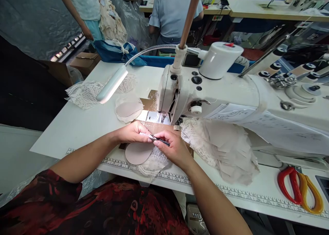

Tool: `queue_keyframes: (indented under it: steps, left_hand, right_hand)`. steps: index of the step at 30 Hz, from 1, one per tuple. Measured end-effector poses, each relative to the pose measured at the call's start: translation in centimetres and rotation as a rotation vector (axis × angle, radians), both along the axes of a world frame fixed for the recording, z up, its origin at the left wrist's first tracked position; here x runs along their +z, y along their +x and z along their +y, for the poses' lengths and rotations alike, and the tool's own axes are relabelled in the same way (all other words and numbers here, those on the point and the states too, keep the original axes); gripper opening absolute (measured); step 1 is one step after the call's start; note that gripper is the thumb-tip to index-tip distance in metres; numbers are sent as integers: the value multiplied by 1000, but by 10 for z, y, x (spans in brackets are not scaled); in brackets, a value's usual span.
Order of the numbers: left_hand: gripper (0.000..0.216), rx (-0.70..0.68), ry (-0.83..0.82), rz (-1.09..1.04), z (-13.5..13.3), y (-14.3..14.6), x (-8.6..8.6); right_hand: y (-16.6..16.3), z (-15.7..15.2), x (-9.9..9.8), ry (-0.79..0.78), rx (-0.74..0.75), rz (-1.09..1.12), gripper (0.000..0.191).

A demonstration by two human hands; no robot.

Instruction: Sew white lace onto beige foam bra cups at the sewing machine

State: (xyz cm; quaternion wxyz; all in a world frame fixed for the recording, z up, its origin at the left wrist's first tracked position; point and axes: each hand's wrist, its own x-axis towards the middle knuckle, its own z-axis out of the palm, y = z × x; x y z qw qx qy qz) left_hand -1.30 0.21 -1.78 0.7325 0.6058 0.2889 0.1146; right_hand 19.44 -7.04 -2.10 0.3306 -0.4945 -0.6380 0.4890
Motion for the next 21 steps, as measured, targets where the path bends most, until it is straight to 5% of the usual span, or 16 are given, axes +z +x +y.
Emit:
queue_keyframes:
  steps: [21]
  left_hand:
    - [39, -62, 30, -2, 0, 1, 3]
  right_hand:
    - [-1, 0, -2, 21, -5, -33, 21]
